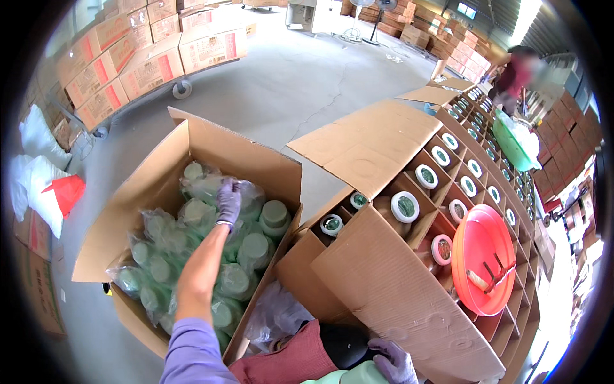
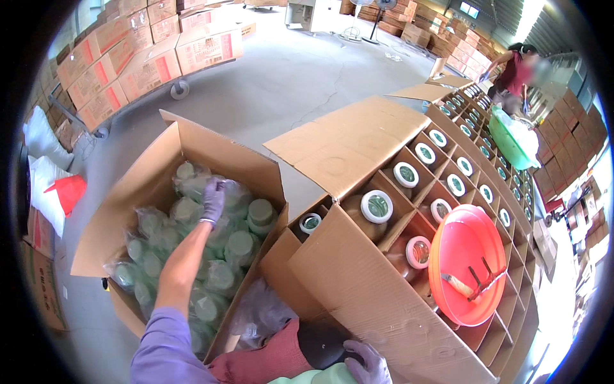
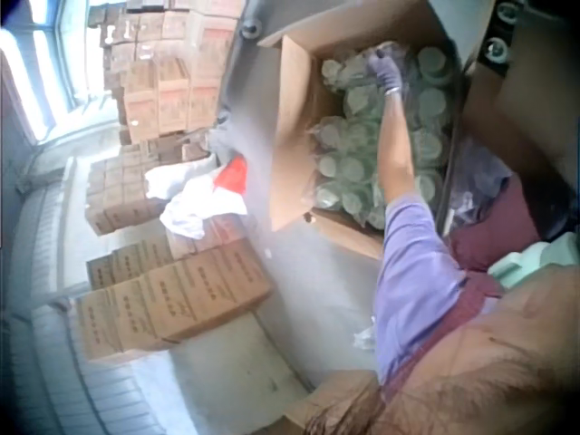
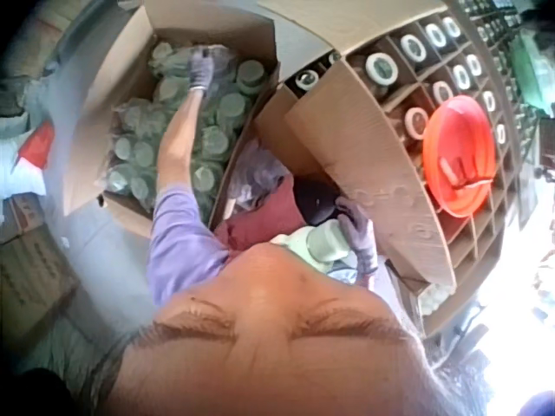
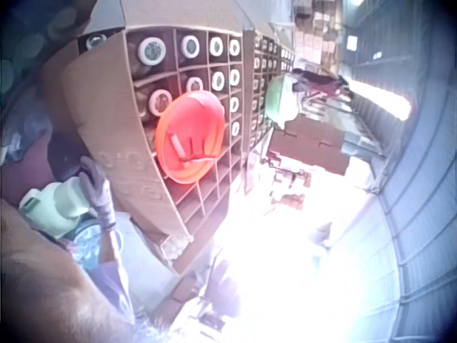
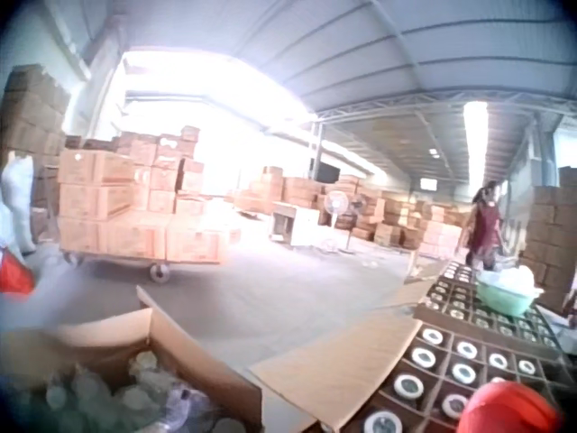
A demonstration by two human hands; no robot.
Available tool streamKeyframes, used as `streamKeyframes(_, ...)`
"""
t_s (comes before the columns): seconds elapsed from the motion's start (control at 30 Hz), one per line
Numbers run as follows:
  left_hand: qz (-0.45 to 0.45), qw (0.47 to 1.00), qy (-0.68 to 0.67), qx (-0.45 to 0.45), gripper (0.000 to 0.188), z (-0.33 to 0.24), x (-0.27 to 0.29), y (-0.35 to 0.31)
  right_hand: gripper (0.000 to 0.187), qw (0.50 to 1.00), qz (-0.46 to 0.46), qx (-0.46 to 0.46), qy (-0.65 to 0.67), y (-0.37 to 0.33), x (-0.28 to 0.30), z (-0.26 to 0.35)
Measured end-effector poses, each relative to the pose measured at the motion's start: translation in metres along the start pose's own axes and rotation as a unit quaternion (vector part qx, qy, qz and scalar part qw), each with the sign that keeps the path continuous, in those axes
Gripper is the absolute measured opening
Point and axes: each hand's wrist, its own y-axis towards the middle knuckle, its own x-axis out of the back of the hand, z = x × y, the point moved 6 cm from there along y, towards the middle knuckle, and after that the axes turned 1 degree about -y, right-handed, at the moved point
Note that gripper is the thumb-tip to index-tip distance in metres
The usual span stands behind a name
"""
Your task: The person assembles light green thermos bottles by inserting a black rubber stopper and a white plastic cap into each bottle, then placing the finished units into a compartmentalized cardboard box. The person repeats this process for multiple bottles.
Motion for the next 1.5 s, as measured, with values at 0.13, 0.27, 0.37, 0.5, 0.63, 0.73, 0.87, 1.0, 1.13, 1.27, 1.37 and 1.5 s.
streamKeyframes(0.13, 0.116, 0.774, -0.600, 0.167, 0.005, -0.121, 0.086, -0.002, 0.038, 0.992, -0.012, 0.082, -0.099, 0.009, 0.007, 0.022)
streamKeyframes(0.27, 0.191, 0.660, -0.720, 0.094, 0.028, -0.228, 0.186, 0.000, 0.054, 0.939, -0.080, 0.259, -0.212, 0.029, 0.004, 0.089)
streamKeyframes(0.37, 0.198, 0.745, -0.630, -0.092, 0.033, -0.258, 0.222, 0.024, 0.084, 0.876, -0.124, 0.376, -0.275, 0.040, -0.002, 0.129)
streamKeyframes(0.5, 0.371, 0.530, -0.763, -0.008, 0.041, -0.297, 0.224, 0.039, 0.103, 0.891, -0.186, 0.399, -0.108, 0.053, 0.000, 0.121)
streamKeyframes(0.63, 0.127, 0.823, -0.553, 0.006, 0.054, -0.297, 0.218, -0.014, 0.064, 0.906, -0.225, 0.358, -0.027, 0.057, 0.000, 0.115)
streamKeyframes(0.73, -0.016, 0.923, -0.334, -0.189, 0.072, -0.344, 0.265, -0.157, 0.022, 0.904, -0.317, 0.281, -0.052, 0.044, 0.015, 0.118)
streamKeyframes(0.87, 0.232, 0.904, -0.280, -0.223, 0.099, -0.386, 0.185, -0.269, 0.018, 0.906, -0.314, 0.270, -0.082, 0.021, 0.012, 0.103)
streamKeyframes(1.0, 0.305, 0.702, -0.618, 0.180, 0.038, -0.347, 0.117, -0.276, 0.014, 0.811, -0.407, 0.246, -0.340, -0.022, 0.023, 0.083)
streamKeyframes(1.13, 0.411, 0.593, -0.685, 0.098, 0.029, -0.308, 0.108, -0.294, 0.009, 0.794, -0.486, 0.121, -0.344, -0.062, 0.042, 0.003)
streamKeyframes(1.27, 0.544, 0.749, -0.377, 0.037, 0.044, -0.296, 0.122, -0.335, 0.011, 0.848, -0.487, 0.074, -0.198, -0.110, 0.017, -0.051)
streamKeyframes(1.37, 0.532, 0.742, -0.402, -0.066, 0.043, -0.302, 0.165, -0.358, 0.014, 0.838, -0.471, 0.195, -0.194, -0.166, -0.023, -0.050)
streamKeyframes(1.5, 0.480, 0.804, -0.348, -0.053, 0.035, -0.250, 0.194, -0.392, 0.016, 0.907, -0.222, 0.232, -0.271, -0.216, -0.093, -0.037)
